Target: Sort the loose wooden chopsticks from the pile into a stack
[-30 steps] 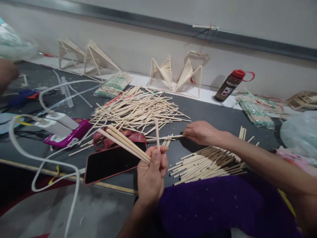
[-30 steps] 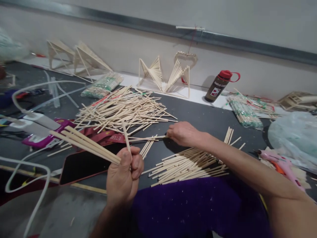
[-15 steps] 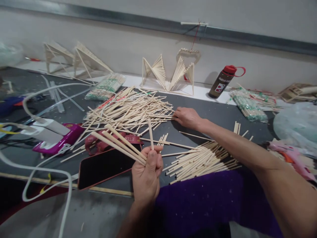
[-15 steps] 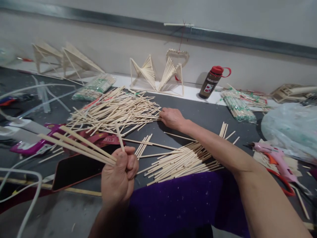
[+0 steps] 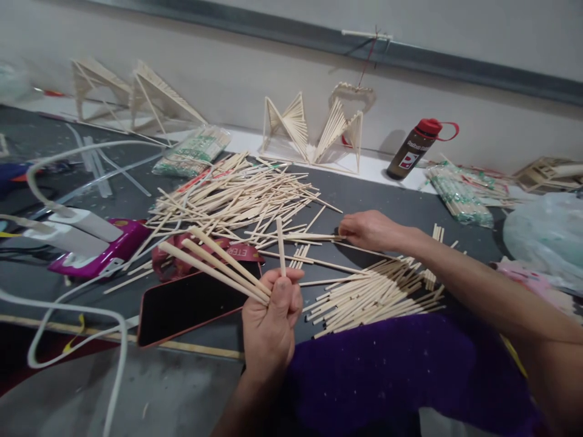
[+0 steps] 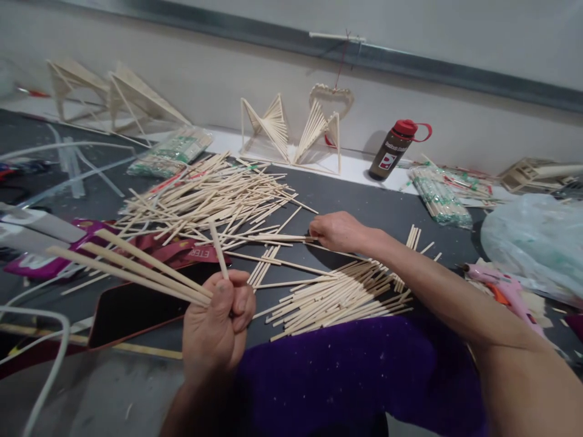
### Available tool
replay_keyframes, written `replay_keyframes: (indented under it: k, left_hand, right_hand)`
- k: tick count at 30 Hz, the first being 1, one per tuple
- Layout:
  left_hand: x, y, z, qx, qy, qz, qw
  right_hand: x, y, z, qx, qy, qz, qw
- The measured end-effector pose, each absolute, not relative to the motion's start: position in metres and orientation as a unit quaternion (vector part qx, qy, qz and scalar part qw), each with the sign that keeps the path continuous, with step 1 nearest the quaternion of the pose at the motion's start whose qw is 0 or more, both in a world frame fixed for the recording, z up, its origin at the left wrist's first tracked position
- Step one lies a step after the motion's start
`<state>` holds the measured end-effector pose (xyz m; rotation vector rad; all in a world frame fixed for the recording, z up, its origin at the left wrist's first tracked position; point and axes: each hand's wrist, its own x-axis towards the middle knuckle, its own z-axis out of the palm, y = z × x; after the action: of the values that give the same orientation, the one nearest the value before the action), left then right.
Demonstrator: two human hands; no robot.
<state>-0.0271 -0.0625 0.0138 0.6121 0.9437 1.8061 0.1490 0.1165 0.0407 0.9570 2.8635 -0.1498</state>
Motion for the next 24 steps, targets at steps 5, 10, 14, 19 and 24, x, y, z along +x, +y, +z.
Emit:
replay_keyframes:
  k: [5,10,14,19,24]
  left_hand:
    - [-0.027,-0.062,0.013,0.255,0.39,0.742,0.482]
    - [-0.027,-0.061,0.012,0.261,0.396,0.744,0.471]
    - [-0.026,-0.06,0.013,0.267,0.404,0.743,0.463]
    - [-0.027,-0.061,0.012,0.271,0.404,0.733,0.475]
    - [-0.028,-0.065,0.011,0.267,0.398,0.731,0.487]
  right_hand:
    - [0.168,0.109,0.05,0.287,0.947,-0.102,0.102]
    - [0.146,0.119,0.055,0.254,0.959,-0.12,0.042]
    - [0.1,0.14,0.035,0.277,0.96,-0.013,-0.032]
    - [0.069,0.154,0.021,0.245,0.968,0.047,-0.027]
    - [0.088,0.141,0.029,0.247,0.967,0.062,0.011]
